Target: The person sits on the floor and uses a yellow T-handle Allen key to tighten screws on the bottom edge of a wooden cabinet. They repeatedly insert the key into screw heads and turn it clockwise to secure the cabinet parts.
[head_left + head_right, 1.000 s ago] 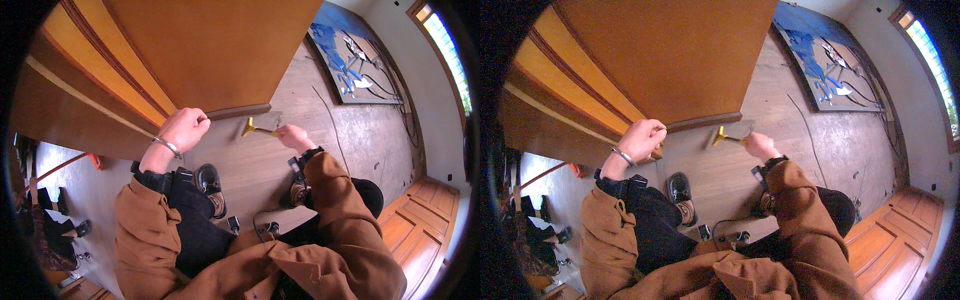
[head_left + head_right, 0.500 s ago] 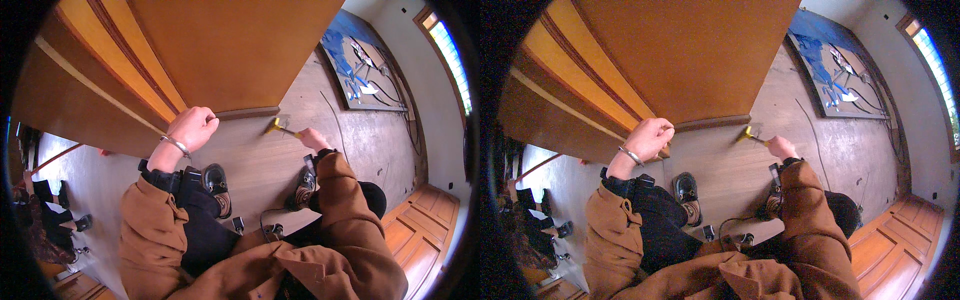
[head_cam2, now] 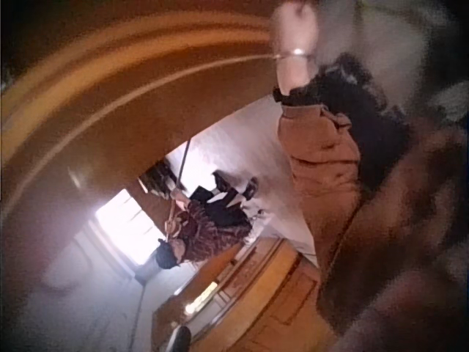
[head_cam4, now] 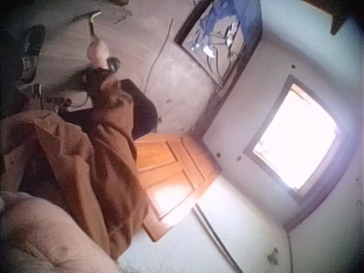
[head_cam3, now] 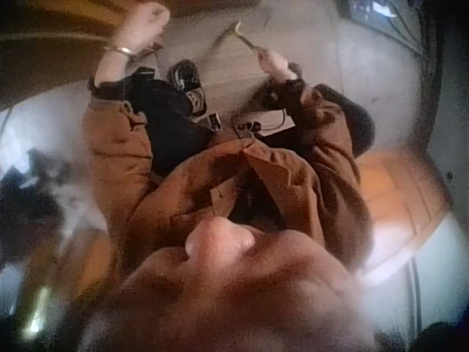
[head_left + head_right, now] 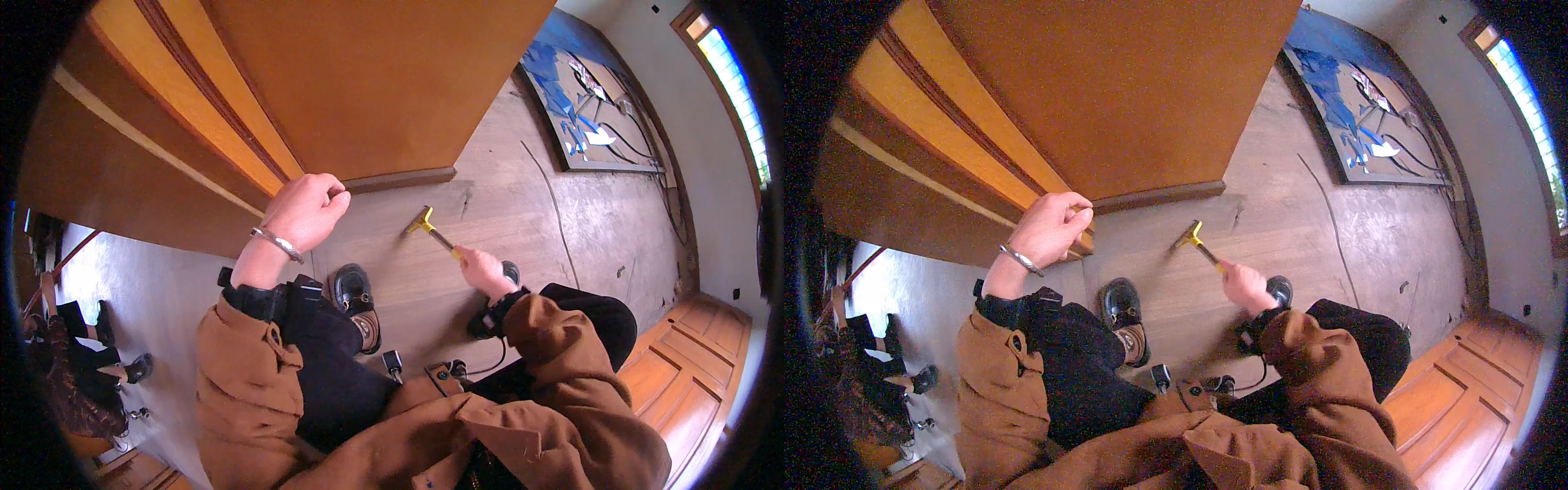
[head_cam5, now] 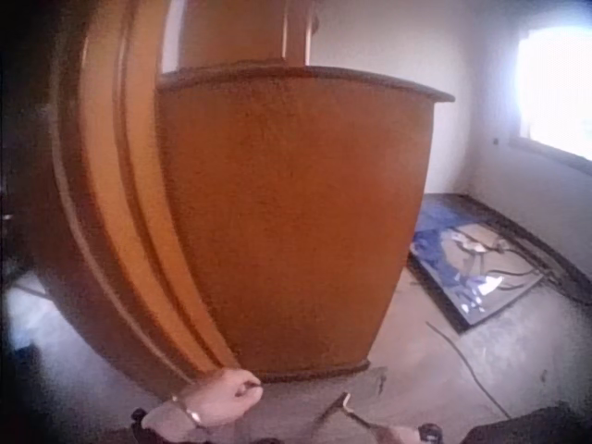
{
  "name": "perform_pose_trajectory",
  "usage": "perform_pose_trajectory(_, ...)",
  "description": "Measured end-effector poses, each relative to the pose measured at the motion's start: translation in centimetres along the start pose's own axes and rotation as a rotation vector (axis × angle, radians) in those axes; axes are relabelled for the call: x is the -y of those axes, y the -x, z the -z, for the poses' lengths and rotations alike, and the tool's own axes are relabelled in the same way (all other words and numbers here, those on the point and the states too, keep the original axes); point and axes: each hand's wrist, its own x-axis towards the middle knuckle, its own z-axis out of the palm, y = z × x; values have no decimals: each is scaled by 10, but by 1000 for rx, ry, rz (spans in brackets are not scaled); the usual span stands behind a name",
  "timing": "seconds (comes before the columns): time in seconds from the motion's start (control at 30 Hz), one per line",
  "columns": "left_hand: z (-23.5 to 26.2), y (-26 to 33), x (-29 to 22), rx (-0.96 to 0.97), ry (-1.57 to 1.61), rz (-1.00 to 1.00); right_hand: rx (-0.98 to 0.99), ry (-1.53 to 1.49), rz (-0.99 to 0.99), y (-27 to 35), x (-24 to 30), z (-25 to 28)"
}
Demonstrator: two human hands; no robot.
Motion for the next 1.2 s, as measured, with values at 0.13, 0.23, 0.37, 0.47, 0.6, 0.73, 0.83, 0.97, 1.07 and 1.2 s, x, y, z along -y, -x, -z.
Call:
perform_pose_trajectory(0.13, -2, 0, 4, 7, -8, -25, 4, -73, -40, -1, 16, -28)
perform_pose_trajectory(0.23, -6, 0, 4, 47, -20, -27, 1, -156, -77, -36, 42, -27)
perform_pose_trajectory(0.37, -8, 2, 3, 26, -89, -14, 25, -319, -112, -74, 68, -24)
perform_pose_trajectory(0.47, -5, 6, 7, 24, -57, -13, 217, -493, -173, -76, 64, -36)
perform_pose_trajectory(0.6, -2, 11, 10, 13, -31, -55, 213, -626, -172, -40, 59, -80)
perform_pose_trajectory(0.73, -5, 13, 9, 16, -40, -71, 224, -897, -293, -56, 78, -80)
perform_pose_trajectory(0.83, -3, 16, 9, 24, -72, -45, 218, -1036, -357, -92, 90, -53)
perform_pose_trajectory(0.97, 1, 16, 12, 10, -64, -56, 165, -969, -352, -90, 95, -57)
perform_pose_trajectory(1.07, 0, 16, 13, 9, -52, -60, 231, -1077, -325, -56, 96, -89)
perform_pose_trajectory(1.2, -2, 16, 13, 18, -55, -67, 263, -1022, -250, -57, 106, -99)
